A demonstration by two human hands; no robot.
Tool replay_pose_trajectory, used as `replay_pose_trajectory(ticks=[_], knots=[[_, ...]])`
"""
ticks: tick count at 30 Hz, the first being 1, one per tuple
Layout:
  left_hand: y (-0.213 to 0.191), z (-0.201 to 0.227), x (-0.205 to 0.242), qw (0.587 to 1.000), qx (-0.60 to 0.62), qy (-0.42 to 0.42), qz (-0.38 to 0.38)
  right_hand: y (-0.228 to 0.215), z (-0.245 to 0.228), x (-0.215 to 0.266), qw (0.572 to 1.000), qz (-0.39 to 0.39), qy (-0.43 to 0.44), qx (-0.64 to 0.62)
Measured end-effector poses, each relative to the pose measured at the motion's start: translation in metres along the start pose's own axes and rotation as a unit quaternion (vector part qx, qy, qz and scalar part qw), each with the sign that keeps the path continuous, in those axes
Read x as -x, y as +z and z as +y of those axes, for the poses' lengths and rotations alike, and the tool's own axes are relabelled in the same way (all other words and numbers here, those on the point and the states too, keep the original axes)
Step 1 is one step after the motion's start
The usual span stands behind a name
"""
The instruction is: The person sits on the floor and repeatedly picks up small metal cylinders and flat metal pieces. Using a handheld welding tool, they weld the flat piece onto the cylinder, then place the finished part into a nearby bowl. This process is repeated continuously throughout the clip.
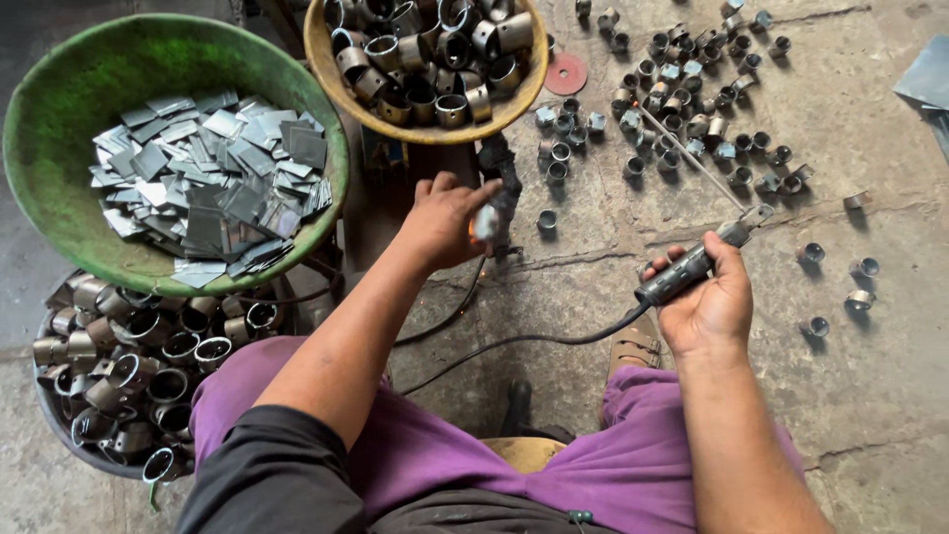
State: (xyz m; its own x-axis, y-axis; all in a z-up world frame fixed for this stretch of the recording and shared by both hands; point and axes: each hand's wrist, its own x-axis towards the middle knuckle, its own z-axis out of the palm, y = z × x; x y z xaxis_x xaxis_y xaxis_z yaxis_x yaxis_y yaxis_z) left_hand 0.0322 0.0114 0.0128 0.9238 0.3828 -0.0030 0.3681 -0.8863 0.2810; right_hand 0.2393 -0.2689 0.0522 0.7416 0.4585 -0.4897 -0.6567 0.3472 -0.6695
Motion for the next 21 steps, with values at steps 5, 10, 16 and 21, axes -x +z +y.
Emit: replay_pose_trajectory(ticks=[5,10,16,21], knots=[[-0.004,0.038,-0.004,0.942,-0.004,0.000,-0.334,0.002,-0.006,0.010,0.999,-0.001,-0.042,-0.008],[-0.009,0.048,-0.056,0.975,0.141,0.077,0.156,0.001,-0.011,0.010,0.998,0.009,-0.065,-0.019],[-0.045,-0.003,-0.142,0.979,0.063,-0.153,0.119,-0.003,-0.011,0.006,0.997,0.014,-0.070,-0.019],[-0.043,-0.055,-0.188,0.952,0.148,-0.245,0.105,0.001,-0.003,0.006,0.998,0.013,-0.065,0.002]])
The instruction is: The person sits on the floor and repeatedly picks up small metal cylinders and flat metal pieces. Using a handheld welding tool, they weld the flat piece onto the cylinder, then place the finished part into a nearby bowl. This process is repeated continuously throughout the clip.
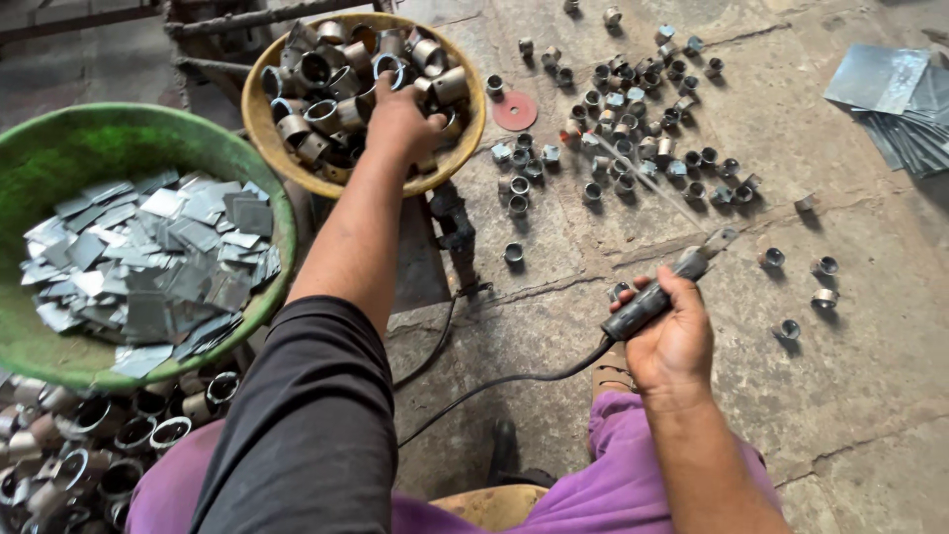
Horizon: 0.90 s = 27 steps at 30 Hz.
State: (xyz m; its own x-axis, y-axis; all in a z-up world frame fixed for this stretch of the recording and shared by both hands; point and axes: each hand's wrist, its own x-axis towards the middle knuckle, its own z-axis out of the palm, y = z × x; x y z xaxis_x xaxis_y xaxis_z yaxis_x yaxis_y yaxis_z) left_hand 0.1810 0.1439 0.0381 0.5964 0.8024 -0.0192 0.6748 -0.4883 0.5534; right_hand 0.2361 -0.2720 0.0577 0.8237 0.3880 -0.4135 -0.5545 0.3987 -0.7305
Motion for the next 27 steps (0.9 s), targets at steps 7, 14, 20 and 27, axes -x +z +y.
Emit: replay_pose_trajectory(ticks=[7,14,20,27], knots=[[0.045,-0.055,-0.071,0.999,-0.033,0.013,-0.025,0.015,0.004,0.010,1.000,-0.010,-0.001,0.019],[0.023,-0.049,-0.045,0.986,0.026,0.109,0.120,0.021,0.000,0.012,0.999,-0.001,0.011,0.030],[-0.030,-0.030,0.061,0.959,0.078,0.236,0.135,0.020,0.004,0.011,0.999,-0.028,0.004,0.036],[-0.034,-0.060,0.161,0.984,0.105,0.132,-0.050,0.019,0.018,0.008,0.998,-0.048,-0.005,0.047]])
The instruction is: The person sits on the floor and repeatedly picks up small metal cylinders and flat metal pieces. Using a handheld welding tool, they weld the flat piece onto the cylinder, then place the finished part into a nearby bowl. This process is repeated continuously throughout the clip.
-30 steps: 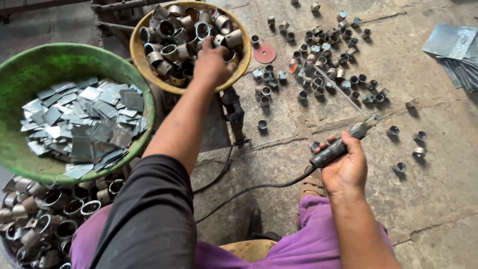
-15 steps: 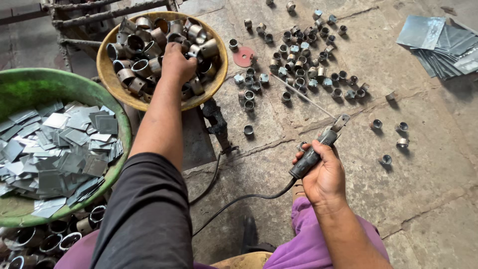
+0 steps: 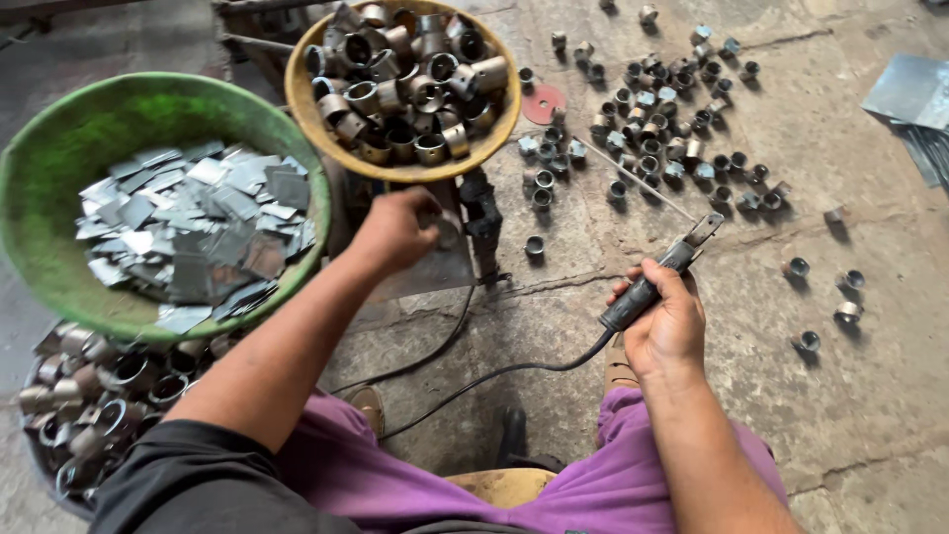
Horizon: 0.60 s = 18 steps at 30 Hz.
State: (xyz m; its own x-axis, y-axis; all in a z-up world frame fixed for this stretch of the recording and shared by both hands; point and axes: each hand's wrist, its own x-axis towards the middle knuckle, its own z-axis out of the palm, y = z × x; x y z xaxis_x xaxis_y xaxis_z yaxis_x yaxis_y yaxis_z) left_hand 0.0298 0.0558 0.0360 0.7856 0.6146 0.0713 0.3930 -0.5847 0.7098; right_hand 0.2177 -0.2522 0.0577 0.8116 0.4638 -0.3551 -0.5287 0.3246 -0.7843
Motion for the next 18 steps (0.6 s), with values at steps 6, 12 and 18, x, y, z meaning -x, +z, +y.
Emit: replay_pose_trajectory(ticks=[6,12,18], knots=[[0.026,-0.032,0.006,0.975,0.035,-0.217,-0.044,0.005,0.016,-0.003,0.999,-0.020,-0.013,0.033],[0.041,-0.054,0.008,0.977,0.053,-0.206,-0.004,0.012,0.026,0.000,0.996,-0.035,-0.034,0.071],[0.055,-0.060,0.006,0.979,0.047,-0.198,-0.004,0.019,0.027,0.004,0.994,-0.013,-0.015,0.111]])
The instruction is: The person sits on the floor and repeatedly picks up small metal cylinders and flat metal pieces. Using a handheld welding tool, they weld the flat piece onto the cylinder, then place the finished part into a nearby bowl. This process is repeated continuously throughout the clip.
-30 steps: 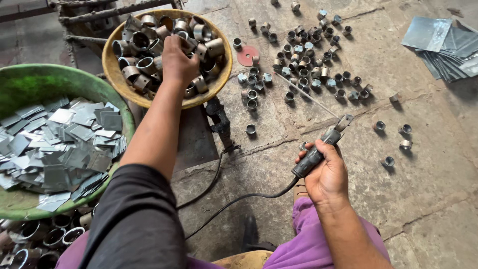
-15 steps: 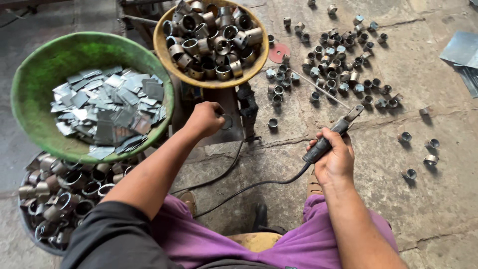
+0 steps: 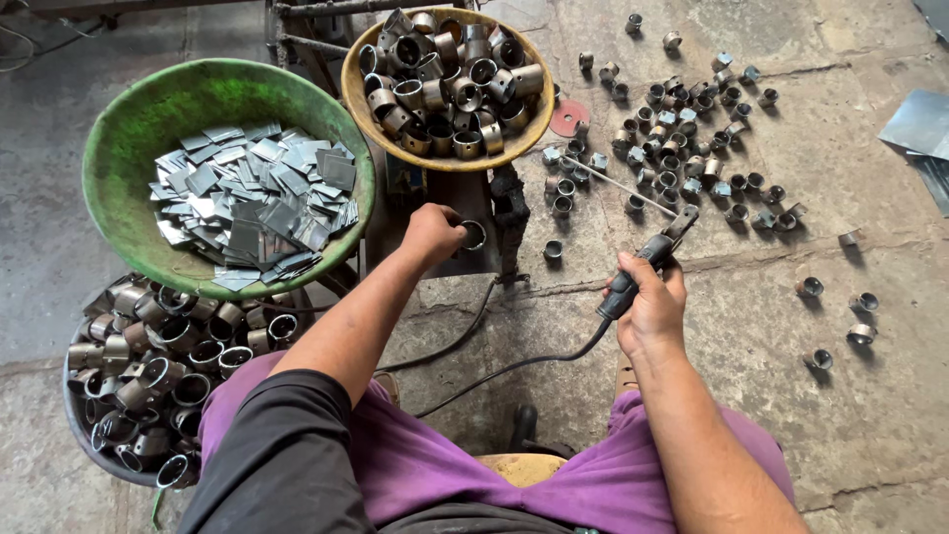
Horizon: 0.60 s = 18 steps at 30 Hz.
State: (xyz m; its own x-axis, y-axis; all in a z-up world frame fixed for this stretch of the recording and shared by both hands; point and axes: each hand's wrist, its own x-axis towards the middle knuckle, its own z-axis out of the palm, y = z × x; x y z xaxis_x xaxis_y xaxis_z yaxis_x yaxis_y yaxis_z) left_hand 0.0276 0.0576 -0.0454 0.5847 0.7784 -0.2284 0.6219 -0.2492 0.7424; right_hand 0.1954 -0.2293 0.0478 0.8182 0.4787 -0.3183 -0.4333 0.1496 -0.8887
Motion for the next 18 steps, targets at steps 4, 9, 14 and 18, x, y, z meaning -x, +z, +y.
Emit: replay_pose_trajectory(ticks=[4,9,14,18], knots=[[-0.001,0.008,0.008,0.999,-0.042,0.027,0.014,-0.001,0.005,-0.002,1.000,-0.014,-0.002,-0.002],[-0.047,0.029,0.024,0.979,-0.180,0.097,0.027,-0.005,0.009,-0.006,1.000,-0.028,-0.006,-0.010],[-0.140,0.010,0.040,0.956,-0.271,0.029,0.106,-0.008,0.012,-0.005,0.999,-0.040,-0.004,-0.003],[-0.173,-0.011,0.028,0.933,-0.325,-0.003,0.152,-0.008,0.016,-0.004,0.999,-0.045,-0.002,0.003]])
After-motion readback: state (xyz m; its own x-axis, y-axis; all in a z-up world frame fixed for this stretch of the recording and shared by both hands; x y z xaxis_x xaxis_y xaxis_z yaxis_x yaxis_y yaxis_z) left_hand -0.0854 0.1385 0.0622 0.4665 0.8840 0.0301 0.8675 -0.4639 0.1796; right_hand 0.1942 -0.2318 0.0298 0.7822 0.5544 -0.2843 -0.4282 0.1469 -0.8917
